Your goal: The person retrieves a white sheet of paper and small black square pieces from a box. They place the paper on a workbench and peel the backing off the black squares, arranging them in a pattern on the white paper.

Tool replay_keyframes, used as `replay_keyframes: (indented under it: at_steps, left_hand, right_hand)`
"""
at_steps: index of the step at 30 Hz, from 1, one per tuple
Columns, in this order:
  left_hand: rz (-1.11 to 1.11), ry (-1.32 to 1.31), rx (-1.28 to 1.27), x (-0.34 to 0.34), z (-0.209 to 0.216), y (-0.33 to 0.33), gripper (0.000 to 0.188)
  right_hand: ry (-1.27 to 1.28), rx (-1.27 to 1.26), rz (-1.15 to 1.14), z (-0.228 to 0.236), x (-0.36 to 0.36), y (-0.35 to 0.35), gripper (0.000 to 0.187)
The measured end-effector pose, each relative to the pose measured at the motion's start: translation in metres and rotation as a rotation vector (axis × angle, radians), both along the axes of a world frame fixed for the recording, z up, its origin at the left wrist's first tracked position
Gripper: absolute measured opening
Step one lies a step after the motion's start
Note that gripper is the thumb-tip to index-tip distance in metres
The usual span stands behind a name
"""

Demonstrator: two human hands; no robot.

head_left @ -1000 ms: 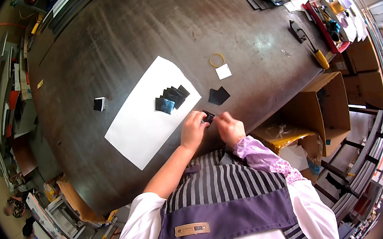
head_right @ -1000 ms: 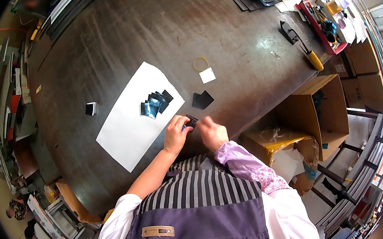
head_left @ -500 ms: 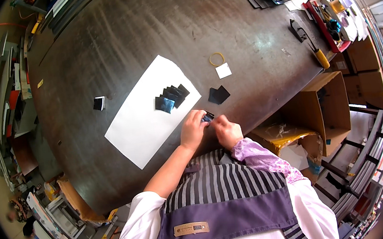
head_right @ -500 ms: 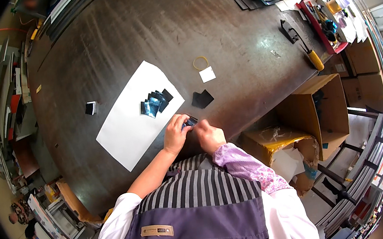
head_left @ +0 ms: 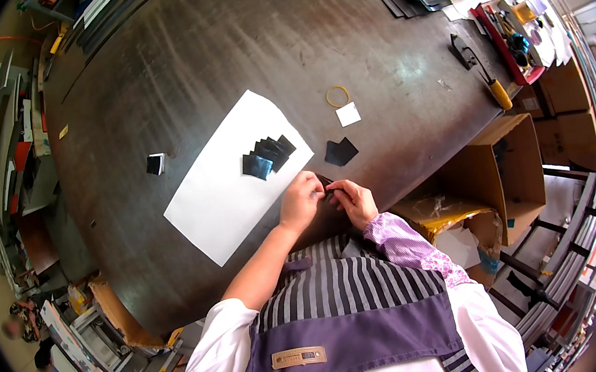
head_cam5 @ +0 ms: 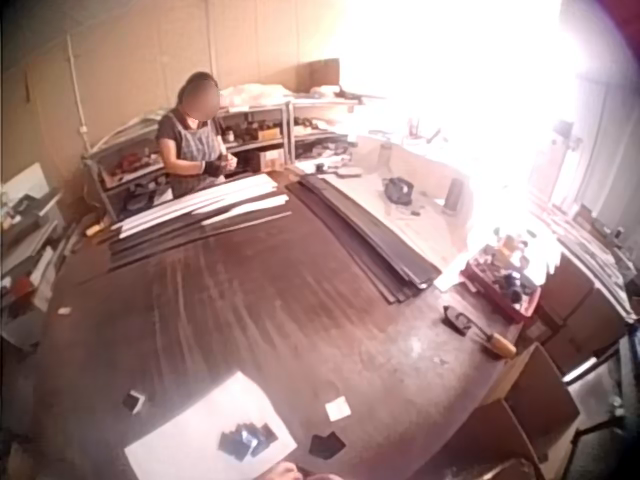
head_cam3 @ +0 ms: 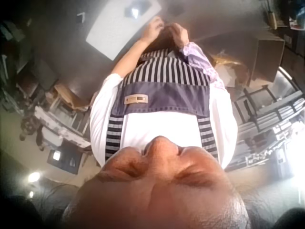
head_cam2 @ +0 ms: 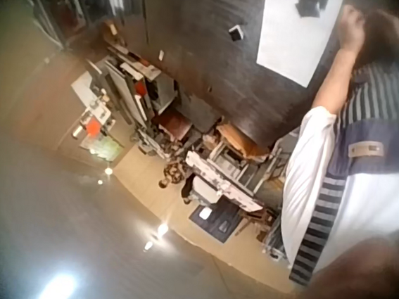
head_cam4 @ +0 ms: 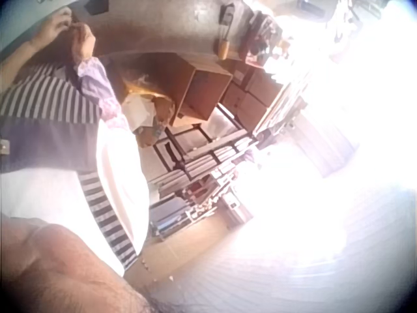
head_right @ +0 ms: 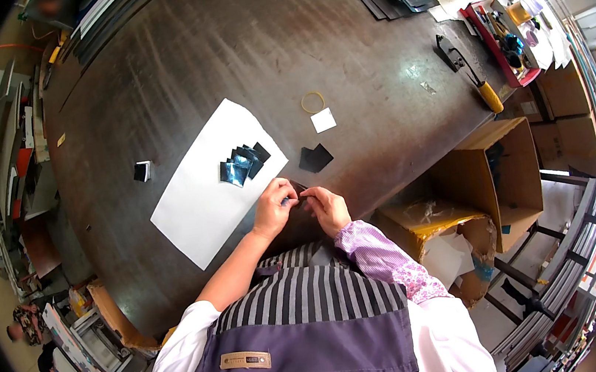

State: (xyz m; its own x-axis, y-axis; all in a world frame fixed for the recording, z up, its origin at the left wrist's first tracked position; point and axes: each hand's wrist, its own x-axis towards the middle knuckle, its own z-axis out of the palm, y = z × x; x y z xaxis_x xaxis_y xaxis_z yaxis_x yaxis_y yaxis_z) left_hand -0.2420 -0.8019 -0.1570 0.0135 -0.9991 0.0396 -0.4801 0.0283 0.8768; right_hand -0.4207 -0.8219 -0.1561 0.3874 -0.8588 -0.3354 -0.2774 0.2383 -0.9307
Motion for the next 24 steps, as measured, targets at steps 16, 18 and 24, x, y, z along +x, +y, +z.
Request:
replay_keyframes:
  at_steps: [16, 18, 24]
  left_hand:
    - [0.216, -0.378, 0.358, -0.004, 0.024, -0.007, 0.03]
    - [0.248, -0.317, 0.338, -0.004, 0.026, -0.006, 0.024]
    - [0.3, -0.169, 0.177, -0.004, 0.011, -0.005, 0.014]
  right_hand:
    - [-0.321, 0.22, -0.151, -0.012, -0.008, -0.004, 0.017]
    - [-0.454, 0.304, -0.242, -0.006, -0.008, -0.004, 0.016]
    - [-0.419, 0.241, -0.205, -0.011, -0.01, -0.002, 0.016]
